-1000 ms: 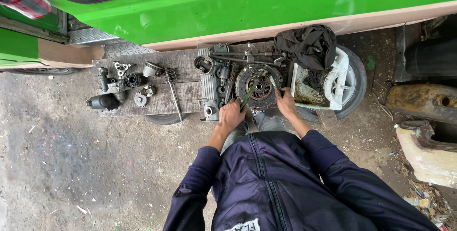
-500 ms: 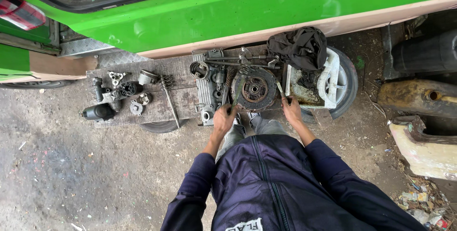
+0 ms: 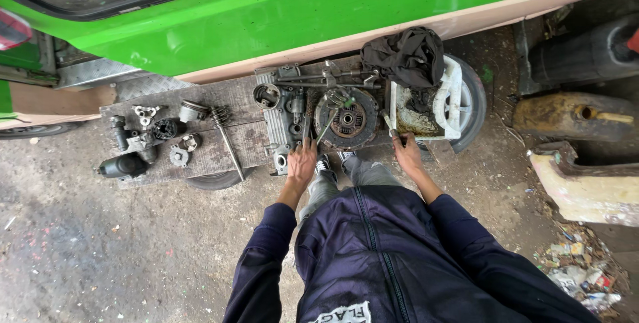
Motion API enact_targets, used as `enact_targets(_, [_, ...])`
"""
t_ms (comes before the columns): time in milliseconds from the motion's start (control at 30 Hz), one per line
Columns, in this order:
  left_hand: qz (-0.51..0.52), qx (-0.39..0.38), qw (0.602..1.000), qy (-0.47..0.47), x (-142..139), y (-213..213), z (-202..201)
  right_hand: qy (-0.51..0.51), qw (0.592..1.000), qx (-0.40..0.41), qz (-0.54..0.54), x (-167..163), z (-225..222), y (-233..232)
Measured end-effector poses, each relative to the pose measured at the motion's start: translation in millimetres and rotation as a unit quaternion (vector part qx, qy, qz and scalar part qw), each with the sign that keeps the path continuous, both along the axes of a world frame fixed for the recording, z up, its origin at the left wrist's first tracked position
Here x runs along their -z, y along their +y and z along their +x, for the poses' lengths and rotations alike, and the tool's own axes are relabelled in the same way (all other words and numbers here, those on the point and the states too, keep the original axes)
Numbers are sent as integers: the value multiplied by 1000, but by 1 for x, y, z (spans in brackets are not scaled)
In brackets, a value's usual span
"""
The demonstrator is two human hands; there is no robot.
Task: The person kneels beside a green vehicle and works on a clutch assembly laid on a wooden plank on the ground. They use a wrench to loosen and tighten bolts on the clutch pressure plate, reposition the assembly, and wipe parts with a dark cloth.
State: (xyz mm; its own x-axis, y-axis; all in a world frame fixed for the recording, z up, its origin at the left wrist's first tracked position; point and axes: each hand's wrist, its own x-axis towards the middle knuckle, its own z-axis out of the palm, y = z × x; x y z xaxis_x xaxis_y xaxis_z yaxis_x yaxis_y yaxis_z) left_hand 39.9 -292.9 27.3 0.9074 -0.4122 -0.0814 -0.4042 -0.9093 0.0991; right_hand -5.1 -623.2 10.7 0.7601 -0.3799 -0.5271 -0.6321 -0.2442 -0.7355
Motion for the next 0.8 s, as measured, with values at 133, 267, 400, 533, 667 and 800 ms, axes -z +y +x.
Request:
enact_targets(133, [-26, 8, 993, 113, 5, -12, -8, 14, 999, -35, -33, -3, -6, -2])
enact_targets(267, [-25, 13, 991, 128, 0, -24, -13, -60, 984, -110, -126, -14, 0, 2])
enact_targets(400, [-44, -22, 984, 171, 3, -30, -22, -61, 978, -149, -133, -40, 14, 11])
enact_targets(533, [-80, -21, 992, 100, 8, -30, -26, -47, 968, -187, -157, -57, 36, 18])
enact_targets(667, [-40, -45, 976, 208, 5, -32, -26, -29, 958, -252, -130, -46, 61, 25])
enact_targets(800, [-65, -74, 965, 241, -1, -34, -28, -7, 934, -316, -167, -32, 81, 28])
